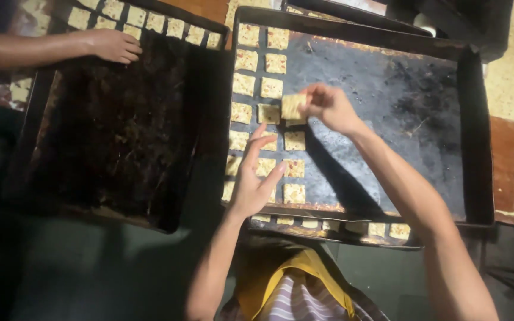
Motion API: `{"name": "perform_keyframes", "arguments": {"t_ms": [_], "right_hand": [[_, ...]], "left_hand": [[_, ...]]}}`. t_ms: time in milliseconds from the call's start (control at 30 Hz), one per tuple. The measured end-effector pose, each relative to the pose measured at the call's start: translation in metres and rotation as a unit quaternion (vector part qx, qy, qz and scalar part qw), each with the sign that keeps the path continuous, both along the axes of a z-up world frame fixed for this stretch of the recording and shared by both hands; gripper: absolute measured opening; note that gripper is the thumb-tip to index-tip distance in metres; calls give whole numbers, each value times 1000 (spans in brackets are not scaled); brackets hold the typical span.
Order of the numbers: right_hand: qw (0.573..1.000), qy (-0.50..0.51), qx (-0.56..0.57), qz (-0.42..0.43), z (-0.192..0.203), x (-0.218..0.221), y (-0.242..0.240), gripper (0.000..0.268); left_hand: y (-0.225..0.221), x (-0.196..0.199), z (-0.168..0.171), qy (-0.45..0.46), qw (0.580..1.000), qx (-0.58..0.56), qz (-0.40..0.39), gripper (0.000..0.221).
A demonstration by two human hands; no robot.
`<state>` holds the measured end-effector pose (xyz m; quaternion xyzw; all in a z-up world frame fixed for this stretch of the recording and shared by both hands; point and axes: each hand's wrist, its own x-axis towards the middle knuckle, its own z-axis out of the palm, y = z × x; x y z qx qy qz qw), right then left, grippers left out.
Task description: The person picks up small cut dough pieces from the floured wooden table and places them one at a time in spaced grids onto dark baking trays. They work across several trays, repositioning pieces and moving filled trays aside while continuing to fill empty trays from the remaining dough sheet.
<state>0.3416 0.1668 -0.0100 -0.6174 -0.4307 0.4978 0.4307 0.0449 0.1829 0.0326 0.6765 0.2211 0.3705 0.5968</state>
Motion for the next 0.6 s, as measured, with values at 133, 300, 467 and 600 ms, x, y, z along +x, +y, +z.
{"name": "perform_keyframes", "arguments": {"t_ms": [133,300,467,600], "right_hand": [[959,-276,4,-65,-13,28,26,35],[860,-502,93,17,-9,31,35,48],[886,-464,23,11,-9,30,34,41],[860,-497,110,40,6,32,-2,50]], "left_hand": [[-2,-36,1,-14,997,-76,-27,45],[-13,-70,1,-15,995,-97,-6,43],[-32,-63,8,-21,994,-104,-25,41],[-55,-35,6,-21,979,-168,-110,43]]}}
